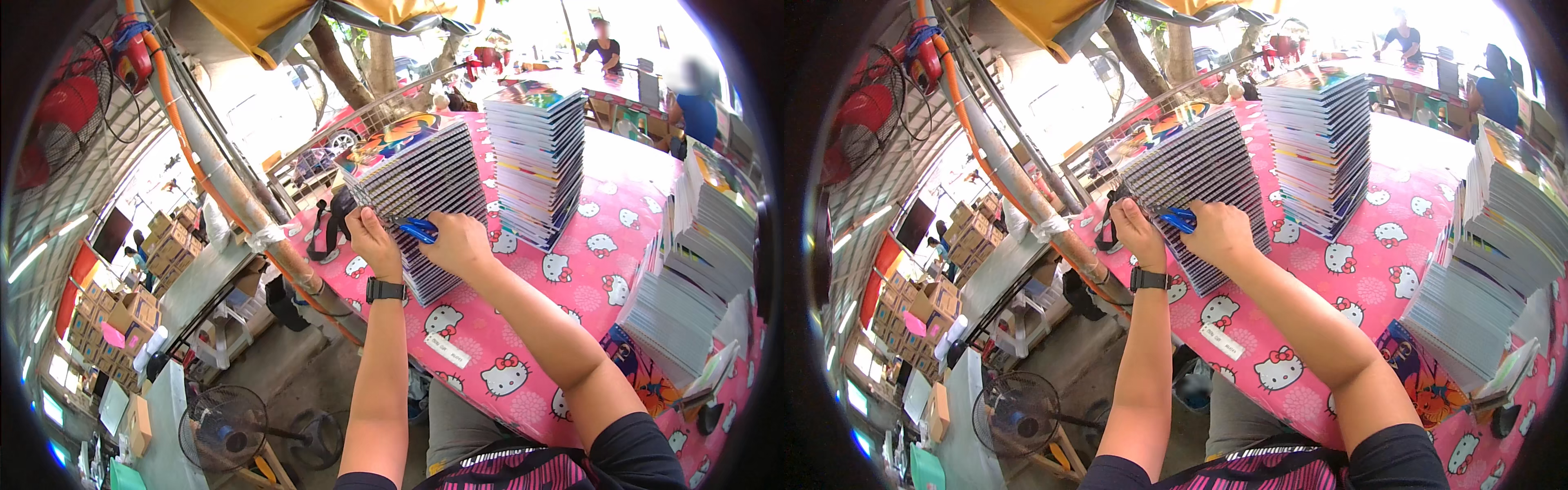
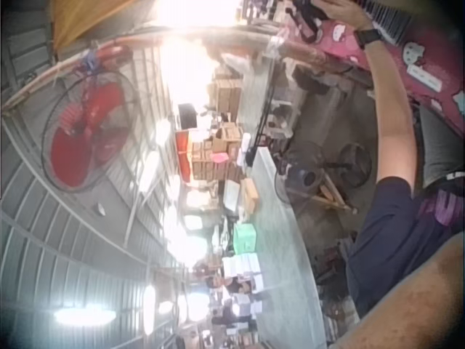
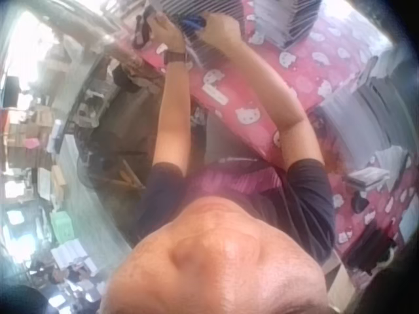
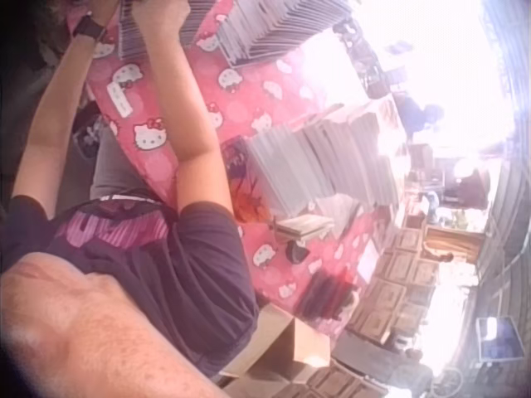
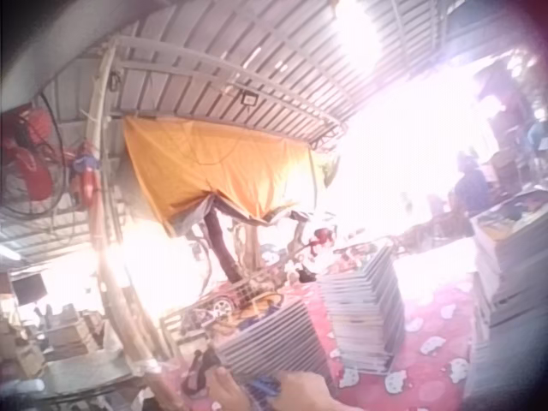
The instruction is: The person cuts plastic binding strips from stacks of notebooks using scissors.
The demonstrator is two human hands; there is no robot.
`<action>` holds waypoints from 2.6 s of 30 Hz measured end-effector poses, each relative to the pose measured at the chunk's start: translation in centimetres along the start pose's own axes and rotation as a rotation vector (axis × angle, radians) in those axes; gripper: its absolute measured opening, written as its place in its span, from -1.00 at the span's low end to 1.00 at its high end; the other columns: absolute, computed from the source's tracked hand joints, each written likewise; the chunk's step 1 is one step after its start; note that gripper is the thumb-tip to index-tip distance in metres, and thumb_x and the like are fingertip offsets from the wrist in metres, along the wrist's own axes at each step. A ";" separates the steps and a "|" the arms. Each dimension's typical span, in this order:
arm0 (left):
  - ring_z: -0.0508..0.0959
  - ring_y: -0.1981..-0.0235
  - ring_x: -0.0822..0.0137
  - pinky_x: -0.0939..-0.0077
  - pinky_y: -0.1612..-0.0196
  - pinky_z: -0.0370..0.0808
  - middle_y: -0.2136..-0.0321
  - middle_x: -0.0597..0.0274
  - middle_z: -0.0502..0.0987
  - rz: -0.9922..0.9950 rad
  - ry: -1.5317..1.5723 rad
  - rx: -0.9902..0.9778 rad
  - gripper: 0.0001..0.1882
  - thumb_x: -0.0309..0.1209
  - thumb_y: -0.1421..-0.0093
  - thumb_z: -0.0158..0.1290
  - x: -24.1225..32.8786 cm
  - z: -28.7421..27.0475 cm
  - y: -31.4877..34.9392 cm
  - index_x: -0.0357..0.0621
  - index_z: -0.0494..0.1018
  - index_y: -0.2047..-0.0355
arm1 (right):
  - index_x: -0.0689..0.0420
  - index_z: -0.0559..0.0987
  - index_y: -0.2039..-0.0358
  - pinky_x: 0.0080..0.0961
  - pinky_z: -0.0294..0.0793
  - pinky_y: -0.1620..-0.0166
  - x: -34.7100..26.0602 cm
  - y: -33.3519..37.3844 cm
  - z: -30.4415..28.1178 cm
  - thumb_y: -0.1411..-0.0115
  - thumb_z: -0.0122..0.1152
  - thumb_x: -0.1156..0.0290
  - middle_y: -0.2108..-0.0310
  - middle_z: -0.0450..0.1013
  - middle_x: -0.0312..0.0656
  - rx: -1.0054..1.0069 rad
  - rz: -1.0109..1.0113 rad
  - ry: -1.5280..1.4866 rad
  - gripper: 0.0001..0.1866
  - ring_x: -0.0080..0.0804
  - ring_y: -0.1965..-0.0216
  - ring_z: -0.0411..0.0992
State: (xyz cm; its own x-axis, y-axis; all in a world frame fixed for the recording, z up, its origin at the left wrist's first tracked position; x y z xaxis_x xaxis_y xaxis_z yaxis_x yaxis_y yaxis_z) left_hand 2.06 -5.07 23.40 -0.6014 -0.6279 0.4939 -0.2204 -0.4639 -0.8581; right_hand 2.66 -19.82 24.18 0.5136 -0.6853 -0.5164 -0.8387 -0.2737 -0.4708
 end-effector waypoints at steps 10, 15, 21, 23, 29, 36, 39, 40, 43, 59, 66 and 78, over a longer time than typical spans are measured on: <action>0.35 0.48 0.33 0.46 0.35 0.33 0.49 0.15 0.37 -0.048 0.012 -0.013 -0.63 -0.18 -0.33 -0.22 0.1 -0.1 -0.1 -0.30 0.32 0.34 | 0.21 0.47 0.42 -0.25 0.45 0.25 -0.6 -0.4 -0.1 0.21 0.27 0.26 0.45 0.46 -0.07 0.277 -0.161 0.082 -0.65 -0.14 0.32 0.46; 0.35 0.49 0.36 0.48 0.37 0.34 0.50 0.17 0.37 -0.030 0.003 -0.028 -0.63 -0.18 -0.33 -0.22 0.2 -0.2 -0.2 -0.31 0.33 0.30 | 0.22 0.48 0.42 -0.27 0.48 0.30 -0.6 -0.6 -0.3 0.19 0.26 0.28 0.49 0.47 -0.06 0.056 -0.059 0.024 -0.66 -0.12 0.41 0.48; 0.32 0.53 0.46 0.56 0.43 0.32 0.52 0.25 0.35 -0.058 0.035 -0.021 -0.64 -0.19 -0.33 -0.22 -0.1 0.1 -0.3 -0.29 0.34 0.27 | 0.19 0.49 0.39 -0.24 0.45 0.24 -0.3 -0.9 -1.2 0.20 0.26 0.26 0.47 0.45 -0.05 0.313 -0.172 0.000 -0.65 -0.10 0.36 0.45; 0.32 0.54 0.46 0.56 0.43 0.32 0.52 0.26 0.35 -0.039 0.043 -0.007 -0.64 -0.19 -0.33 -0.22 0.1 0.1 -0.4 -0.29 0.34 0.27 | 0.19 0.49 0.39 -0.26 0.44 0.22 -0.8 -0.9 -1.3 0.20 0.26 0.25 0.45 0.45 -0.05 0.351 -0.181 0.053 -0.64 -0.10 0.34 0.44; 0.35 0.50 0.41 0.52 0.39 0.34 0.48 0.22 0.38 -0.016 0.018 -0.027 -0.63 -0.18 -0.33 -0.21 -0.7 -0.1 -0.8 -0.29 0.36 0.29 | 0.22 0.49 0.42 -0.25 0.47 0.25 -1.3 -1.1 -0.7 0.20 0.26 0.27 0.47 0.47 -0.03 0.251 -0.144 0.037 -0.66 -0.10 0.36 0.47; 0.34 0.52 0.42 0.52 0.41 0.33 0.53 0.24 0.38 0.020 -0.011 -0.004 -0.63 -0.17 -0.33 -0.21 0.1 -0.3 -0.9 -0.29 0.37 0.29 | 0.20 0.49 0.41 -0.26 0.48 0.28 -1.1 -0.9 -1.5 0.20 0.27 0.27 0.47 0.47 -0.02 0.059 -0.003 -0.047 -0.66 -0.09 0.38 0.48; 0.35 0.52 0.41 0.51 0.41 0.33 0.53 0.23 0.37 -0.064 0.000 -0.047 -0.62 -0.17 -0.33 -0.21 -0.5 -0.1 -0.9 -0.29 0.37 0.29 | 0.19 0.50 0.35 -0.23 0.45 0.26 -0.8 -1.1 -1.7 0.17 0.24 0.27 0.45 0.45 -0.03 0.266 -0.113 -0.026 -0.65 -0.07 0.36 0.46; 0.37 0.50 0.39 0.51 0.40 0.35 0.49 0.19 0.40 -0.048 -0.006 -0.044 -0.64 -0.20 -0.32 -0.20 -0.7 -0.2 -1.0 -0.30 0.36 0.28 | 0.19 0.50 0.35 -0.23 0.45 0.25 -0.8 -1.2 -1.6 0.17 0.24 0.27 0.45 0.45 -0.03 0.308 -0.144 0.011 -0.64 -0.07 0.36 0.46; 0.43 0.46 0.35 0.49 0.36 0.39 0.42 0.11 0.45 -0.013 -0.010 -0.044 -0.67 -0.25 -0.32 -0.18 -0.9 -0.3 -1.1 -0.33 0.36 0.24 | 0.20 0.49 0.36 -0.24 0.45 0.24 -1.4 -1.3 -1.5 0.17 0.25 0.26 0.43 0.45 -0.03 0.392 -0.208 0.082 -0.64 -0.08 0.35 0.46; 0.42 0.45 0.33 0.48 0.35 0.39 0.41 0.09 0.46 -0.006 0.065 -0.039 -0.66 -0.23 -0.31 -0.17 -0.5 0.1 -2.3 -0.34 0.34 0.20 | 0.18 0.49 0.34 -0.26 0.41 0.15 -2.1 -1.8 -2.4 0.17 0.24 0.25 0.37 0.45 -0.08 0.343 -0.169 0.063 -0.63 -0.14 0.24 0.43; 0.37 0.37 0.45 0.56 0.27 0.35 0.38 0.22 0.40 -0.037 0.046 -0.087 -0.62 -0.18 -0.33 -0.21 0.0 0.0 -2.7 -0.31 0.34 0.20 | 0.21 0.49 0.38 -0.25 0.46 0.23 -2.4 -2.3 -2.0 0.20 0.26 0.26 0.39 0.48 -0.04 0.235 -0.146 0.028 -0.64 -0.11 0.31 0.47; 0.32 0.52 0.58 0.70 0.45 0.32 0.46 0.34 0.38 -0.004 0.074 -0.051 -0.69 -0.21 -0.32 -0.17 -0.8 0.3 -3.4 -0.23 0.37 0.22 | 0.20 0.48 0.35 -0.24 0.42 0.15 -2.6 -2.0 -2.8 0.17 0.26 0.24 0.35 0.46 -0.07 0.342 -0.172 0.074 -0.62 -0.13 0.23 0.44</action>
State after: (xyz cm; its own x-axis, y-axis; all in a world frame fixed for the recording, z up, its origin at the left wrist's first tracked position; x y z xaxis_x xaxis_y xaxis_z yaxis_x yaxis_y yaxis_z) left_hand 3.52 -3.18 26.01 -0.6552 -0.5773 0.4874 -0.2604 -0.4330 -0.8629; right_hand 2.45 -19.38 28.48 0.6166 -0.6992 -0.3617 -0.6258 -0.1565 -0.7642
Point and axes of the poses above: each hand's wrist, its own y-axis away from the middle knuckle, its own z-axis out of the palm, x = y × z, the point moved 4 cm from there along -y, towards the middle knuckle
